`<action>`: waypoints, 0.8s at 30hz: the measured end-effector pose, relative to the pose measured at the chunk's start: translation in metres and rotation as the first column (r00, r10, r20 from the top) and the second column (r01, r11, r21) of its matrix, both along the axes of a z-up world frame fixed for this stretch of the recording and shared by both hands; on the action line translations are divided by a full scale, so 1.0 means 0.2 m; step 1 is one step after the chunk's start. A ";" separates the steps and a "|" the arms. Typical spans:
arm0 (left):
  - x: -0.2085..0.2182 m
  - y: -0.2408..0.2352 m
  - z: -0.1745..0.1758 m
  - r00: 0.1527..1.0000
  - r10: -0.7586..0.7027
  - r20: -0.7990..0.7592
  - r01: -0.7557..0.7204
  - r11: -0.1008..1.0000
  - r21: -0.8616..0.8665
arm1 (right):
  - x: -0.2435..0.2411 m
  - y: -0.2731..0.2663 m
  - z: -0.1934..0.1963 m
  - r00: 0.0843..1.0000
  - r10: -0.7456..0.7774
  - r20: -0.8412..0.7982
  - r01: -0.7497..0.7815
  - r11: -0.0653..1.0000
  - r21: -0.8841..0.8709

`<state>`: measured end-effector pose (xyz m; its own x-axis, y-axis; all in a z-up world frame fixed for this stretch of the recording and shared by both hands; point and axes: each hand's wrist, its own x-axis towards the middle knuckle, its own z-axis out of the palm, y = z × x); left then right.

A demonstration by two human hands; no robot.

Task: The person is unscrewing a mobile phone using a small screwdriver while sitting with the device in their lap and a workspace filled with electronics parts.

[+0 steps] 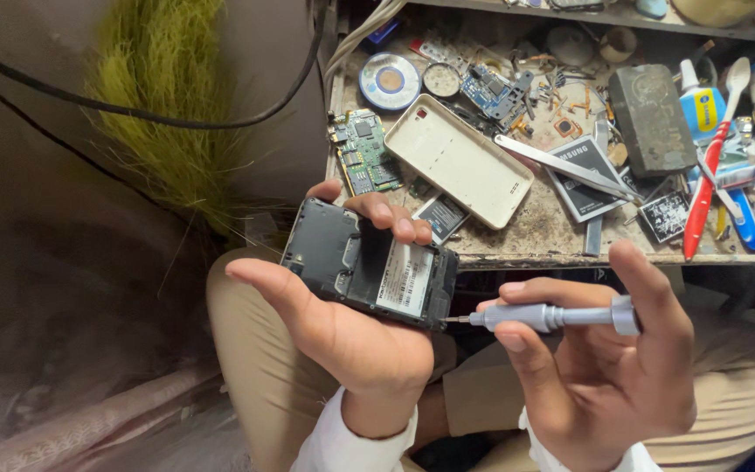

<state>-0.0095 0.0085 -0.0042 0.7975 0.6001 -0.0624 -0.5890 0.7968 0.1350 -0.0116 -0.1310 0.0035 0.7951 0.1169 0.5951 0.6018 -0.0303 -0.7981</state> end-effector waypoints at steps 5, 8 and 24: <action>0.00 0.00 0.00 1.000 0.003 -0.007 -0.003 1.000 0.007 | -0.02 -0.01 -0.02 0.998 -0.030 -0.056 0.030 1.000 0.002; 0.00 0.00 0.00 1.000 0.012 -0.020 -0.011 1.000 0.017 | -0.02 -0.03 -0.02 1.000 -0.008 -0.023 0.007 1.000 -0.023; -0.02 -0.02 -0.04 0.997 -0.022 0.070 0.021 1.000 0.013 | 0.03 -0.06 0.03 0.968 0.251 0.009 -0.249 0.962 -0.109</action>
<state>-0.0132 0.0049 -0.0124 0.8125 0.5830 0.0015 -0.5800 0.8080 0.1041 -0.0057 -0.1423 0.0090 0.7188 0.3737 0.5862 0.6191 0.0393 -0.7843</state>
